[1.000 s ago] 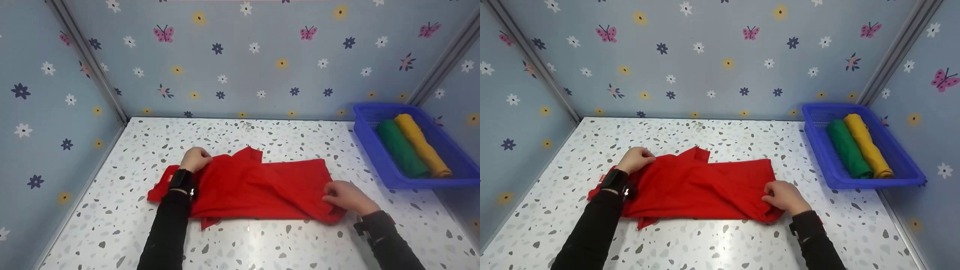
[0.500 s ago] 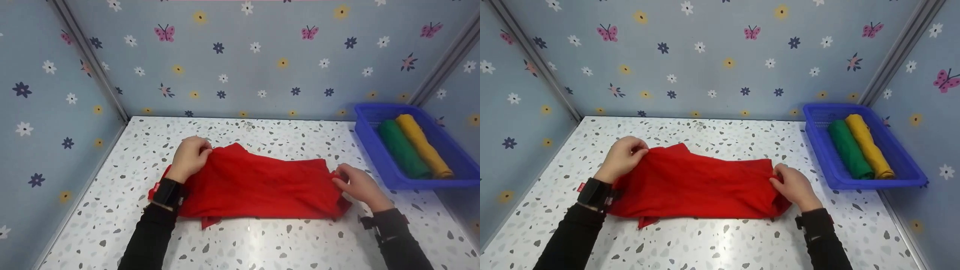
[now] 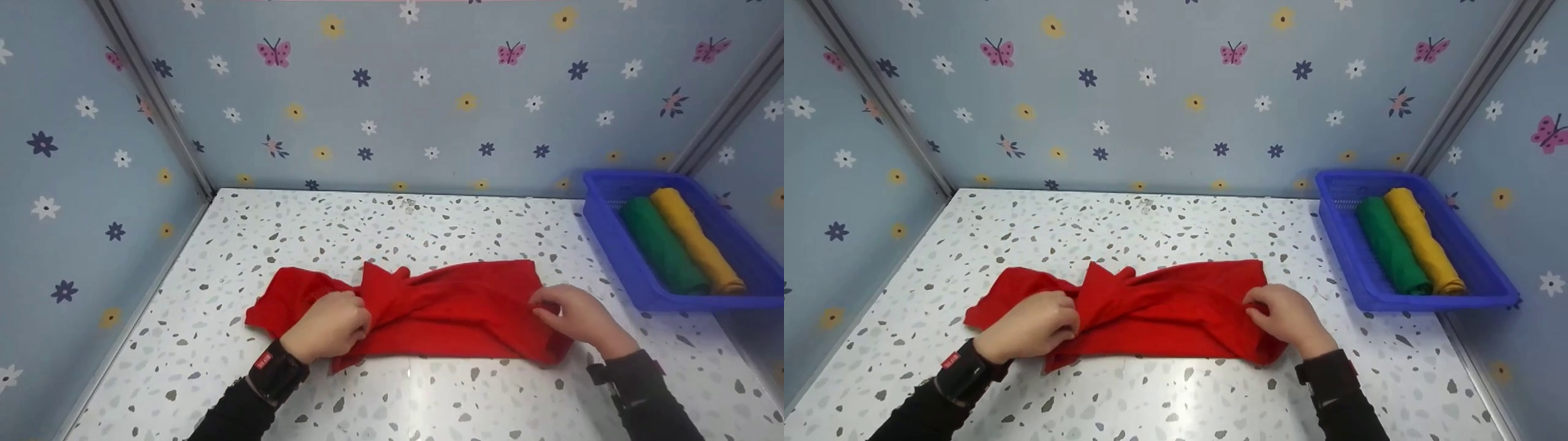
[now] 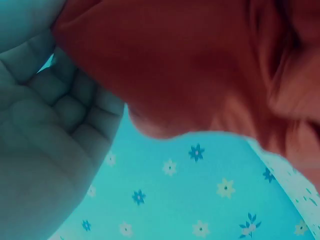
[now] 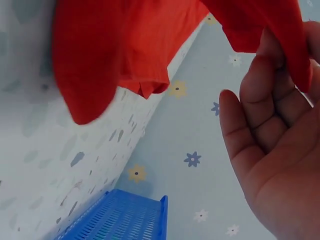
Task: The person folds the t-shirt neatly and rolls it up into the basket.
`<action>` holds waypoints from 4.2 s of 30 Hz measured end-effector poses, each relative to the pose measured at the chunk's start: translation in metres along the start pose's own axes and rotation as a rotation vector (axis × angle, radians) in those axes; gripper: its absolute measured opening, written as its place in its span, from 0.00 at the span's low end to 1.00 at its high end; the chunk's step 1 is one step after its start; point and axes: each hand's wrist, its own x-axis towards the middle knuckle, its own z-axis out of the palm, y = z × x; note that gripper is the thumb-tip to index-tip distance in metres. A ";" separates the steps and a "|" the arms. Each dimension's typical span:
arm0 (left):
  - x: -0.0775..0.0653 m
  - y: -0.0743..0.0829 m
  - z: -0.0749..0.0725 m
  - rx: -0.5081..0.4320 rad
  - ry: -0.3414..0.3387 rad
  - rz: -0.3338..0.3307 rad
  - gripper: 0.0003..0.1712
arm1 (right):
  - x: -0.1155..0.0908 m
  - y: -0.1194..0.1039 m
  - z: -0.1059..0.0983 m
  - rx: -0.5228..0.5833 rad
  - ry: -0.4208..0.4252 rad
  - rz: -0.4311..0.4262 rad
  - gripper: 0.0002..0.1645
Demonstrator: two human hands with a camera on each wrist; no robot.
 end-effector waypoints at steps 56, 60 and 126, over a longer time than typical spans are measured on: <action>0.029 -0.026 0.026 -0.242 -0.056 -0.631 0.10 | -0.002 -0.005 0.022 0.007 -0.201 0.167 0.10; 0.020 -0.036 0.004 -0.225 0.068 -0.658 0.04 | -0.005 0.000 0.008 -0.038 -0.140 0.212 0.06; -0.005 -0.114 0.041 -0.136 0.237 -0.538 0.09 | 0.065 0.034 0.044 -0.115 0.008 0.283 0.09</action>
